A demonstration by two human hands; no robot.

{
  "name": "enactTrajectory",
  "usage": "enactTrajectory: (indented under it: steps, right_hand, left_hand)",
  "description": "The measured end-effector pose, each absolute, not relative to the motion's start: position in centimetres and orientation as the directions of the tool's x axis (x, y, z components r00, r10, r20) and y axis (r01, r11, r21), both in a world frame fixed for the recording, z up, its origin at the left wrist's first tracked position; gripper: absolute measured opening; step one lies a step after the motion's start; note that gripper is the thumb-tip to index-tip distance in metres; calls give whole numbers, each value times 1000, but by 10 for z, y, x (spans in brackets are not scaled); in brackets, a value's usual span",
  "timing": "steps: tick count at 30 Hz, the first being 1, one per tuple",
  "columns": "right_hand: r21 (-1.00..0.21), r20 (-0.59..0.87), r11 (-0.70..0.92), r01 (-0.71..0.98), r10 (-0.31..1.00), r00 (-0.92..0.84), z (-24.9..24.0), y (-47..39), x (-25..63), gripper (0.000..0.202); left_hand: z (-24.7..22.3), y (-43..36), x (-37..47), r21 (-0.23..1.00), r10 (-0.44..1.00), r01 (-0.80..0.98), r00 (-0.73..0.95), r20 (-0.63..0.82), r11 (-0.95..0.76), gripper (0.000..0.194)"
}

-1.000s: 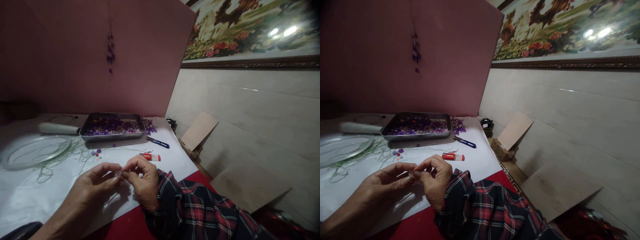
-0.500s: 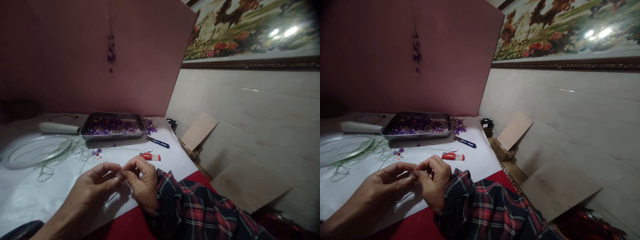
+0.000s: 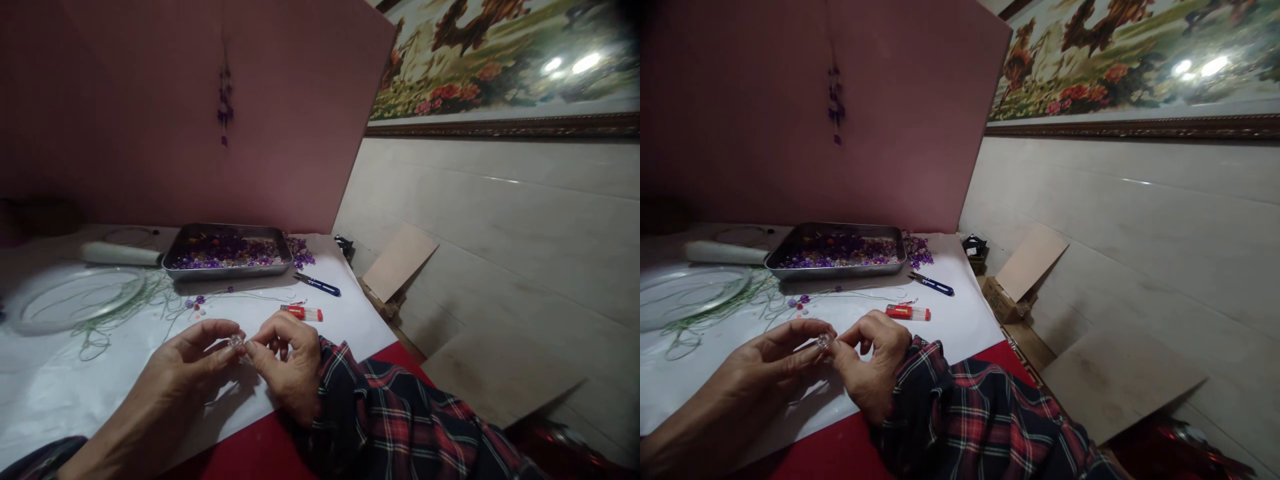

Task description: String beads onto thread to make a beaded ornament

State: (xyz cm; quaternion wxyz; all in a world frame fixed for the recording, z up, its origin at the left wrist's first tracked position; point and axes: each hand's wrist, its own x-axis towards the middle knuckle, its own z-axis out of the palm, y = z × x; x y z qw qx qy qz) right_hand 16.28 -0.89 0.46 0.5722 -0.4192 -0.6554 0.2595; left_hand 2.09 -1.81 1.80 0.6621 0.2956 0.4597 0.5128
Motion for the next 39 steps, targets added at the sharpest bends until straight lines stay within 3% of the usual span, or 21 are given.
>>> enactTrajectory:
  steps: [8,39]
  right_hand:
    - [-830,463,439,343,886,-14,3,-12,162,17]
    - [-845,442,437,308,895,-55,5,-14,160,17]
  left_hand:
    - [8,-13,16,887,960,-376,31,-277,268,36]
    - [5,-13,17,892,965,-371,45,-258,256,30]
